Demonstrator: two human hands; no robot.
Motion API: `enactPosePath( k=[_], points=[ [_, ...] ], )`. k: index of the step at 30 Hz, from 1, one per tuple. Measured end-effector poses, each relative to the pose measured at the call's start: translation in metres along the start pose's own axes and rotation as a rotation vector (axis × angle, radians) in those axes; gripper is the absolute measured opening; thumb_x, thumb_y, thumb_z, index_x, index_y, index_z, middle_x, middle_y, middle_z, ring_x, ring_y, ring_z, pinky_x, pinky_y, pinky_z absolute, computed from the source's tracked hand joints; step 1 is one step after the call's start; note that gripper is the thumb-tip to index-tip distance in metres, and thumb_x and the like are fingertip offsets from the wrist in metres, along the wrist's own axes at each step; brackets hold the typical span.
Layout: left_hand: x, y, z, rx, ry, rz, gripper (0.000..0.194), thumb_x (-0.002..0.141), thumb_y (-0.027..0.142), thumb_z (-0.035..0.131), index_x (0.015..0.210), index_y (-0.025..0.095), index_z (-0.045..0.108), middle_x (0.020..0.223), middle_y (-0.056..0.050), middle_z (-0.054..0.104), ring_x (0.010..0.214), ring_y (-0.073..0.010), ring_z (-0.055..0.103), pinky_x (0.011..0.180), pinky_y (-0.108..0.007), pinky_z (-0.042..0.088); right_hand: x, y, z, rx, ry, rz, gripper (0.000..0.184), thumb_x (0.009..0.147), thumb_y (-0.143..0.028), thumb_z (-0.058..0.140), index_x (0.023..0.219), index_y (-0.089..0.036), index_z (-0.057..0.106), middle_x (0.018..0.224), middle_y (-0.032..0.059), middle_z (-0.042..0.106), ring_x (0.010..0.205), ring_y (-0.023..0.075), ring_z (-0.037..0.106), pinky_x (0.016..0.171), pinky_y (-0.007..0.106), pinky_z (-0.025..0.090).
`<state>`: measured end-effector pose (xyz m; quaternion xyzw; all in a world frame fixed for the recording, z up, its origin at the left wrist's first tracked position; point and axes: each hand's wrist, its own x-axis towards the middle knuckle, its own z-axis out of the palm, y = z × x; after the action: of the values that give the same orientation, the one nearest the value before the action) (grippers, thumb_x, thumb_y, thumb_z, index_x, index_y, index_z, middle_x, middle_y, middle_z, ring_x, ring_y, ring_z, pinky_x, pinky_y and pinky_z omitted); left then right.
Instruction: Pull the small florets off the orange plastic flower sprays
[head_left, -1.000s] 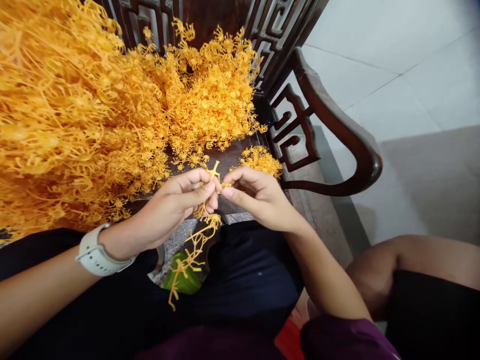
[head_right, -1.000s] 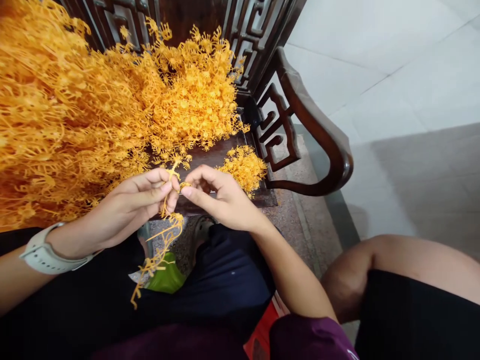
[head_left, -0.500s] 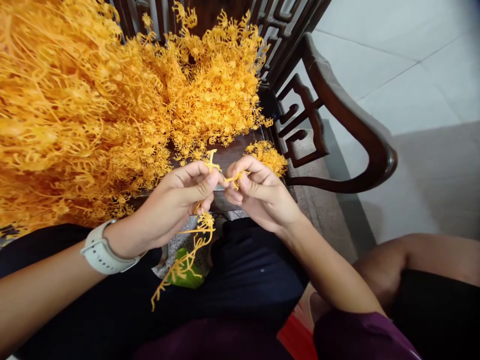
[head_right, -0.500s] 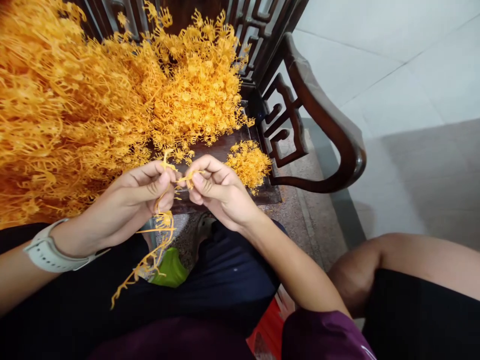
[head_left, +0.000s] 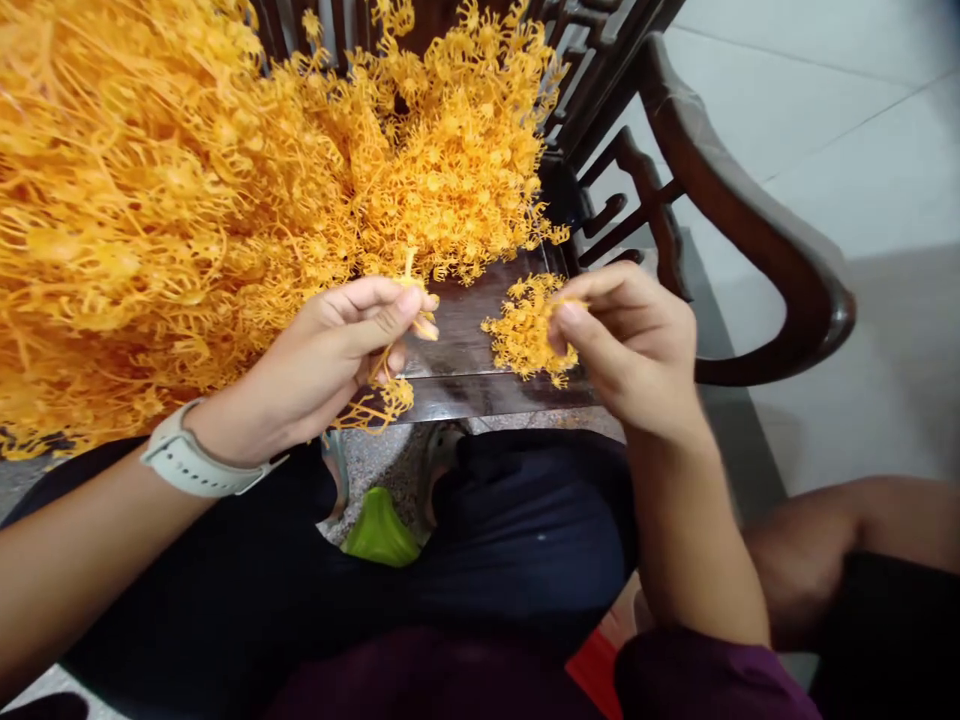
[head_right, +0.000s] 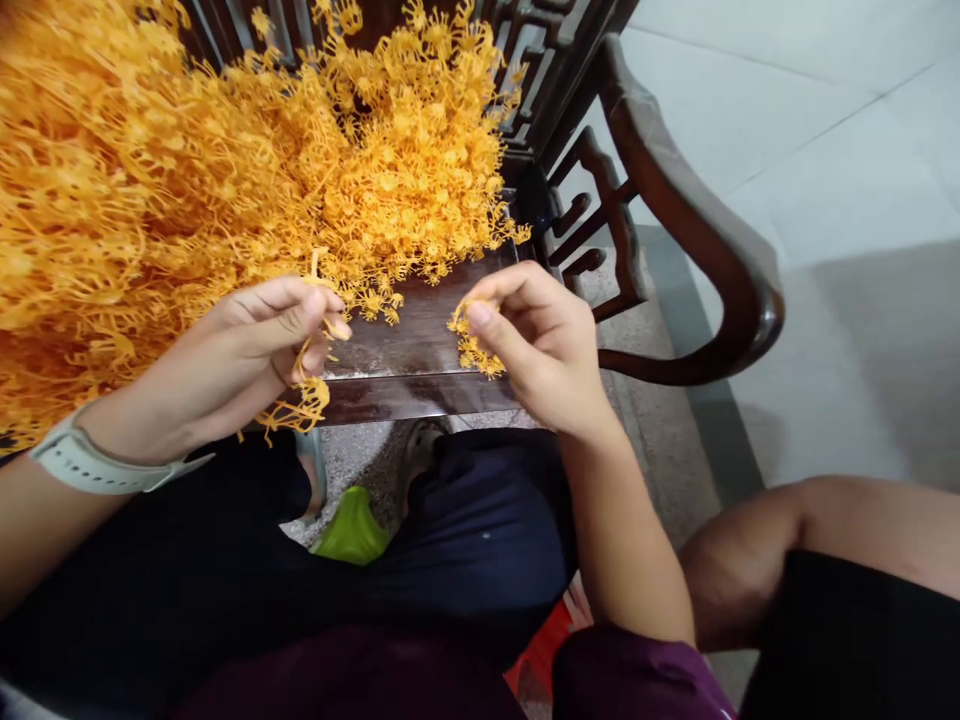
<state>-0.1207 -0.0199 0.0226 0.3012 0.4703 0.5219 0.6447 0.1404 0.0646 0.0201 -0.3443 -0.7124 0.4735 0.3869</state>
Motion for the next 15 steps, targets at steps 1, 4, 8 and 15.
enactPosePath(
  k=[1,4,8,15],
  points=[
    [0.000,-0.001,0.000,0.014,0.026,-0.016,0.013,0.090,0.030,0.083,0.091,0.017,0.079,0.091,-0.003,0.072,0.060,-0.0058,0.055,0.051,-0.016,0.045,0.005,0.012,-0.013,-0.213,0.038,-0.018,0.015,0.097,-0.037,0.075,0.098,-0.023,0.069,0.083,0.0026,0.063,0.068,0.0156,0.053,0.062,0.031,0.041],
    [-0.001,-0.007,0.002,0.018,0.062,-0.036,0.015,0.092,0.031,0.082,0.103,0.020,0.081,0.102,-0.004,0.074,0.068,-0.0065,0.061,0.057,-0.014,0.051,0.016,0.054,-0.054,-0.623,-0.074,0.089,0.019,0.098,-0.037,0.069,0.109,-0.021,0.072,0.085,0.0034,0.066,0.068,0.0161,0.054,0.066,0.032,0.042],
    [-0.001,-0.012,0.004,-0.016,0.047,-0.076,0.038,0.088,0.017,0.083,0.126,0.022,0.079,0.116,-0.008,0.077,0.081,-0.0098,0.069,0.073,-0.018,0.060,0.022,0.093,-0.086,-0.829,-0.222,0.302,0.023,0.094,-0.030,0.063,0.110,-0.018,0.073,0.084,0.0057,0.071,0.072,0.0195,0.061,0.071,0.034,0.045],
    [-0.003,-0.013,0.011,-0.025,-0.010,-0.075,0.053,0.081,0.007,0.084,0.131,0.021,0.077,0.115,-0.009,0.078,0.096,-0.0171,0.075,0.086,-0.026,0.064,0.014,0.067,-0.053,-0.814,-0.146,0.212,0.032,0.101,-0.041,0.061,0.118,-0.016,0.072,0.099,0.0116,0.075,0.085,0.0241,0.066,0.078,0.037,0.048]
  ],
)
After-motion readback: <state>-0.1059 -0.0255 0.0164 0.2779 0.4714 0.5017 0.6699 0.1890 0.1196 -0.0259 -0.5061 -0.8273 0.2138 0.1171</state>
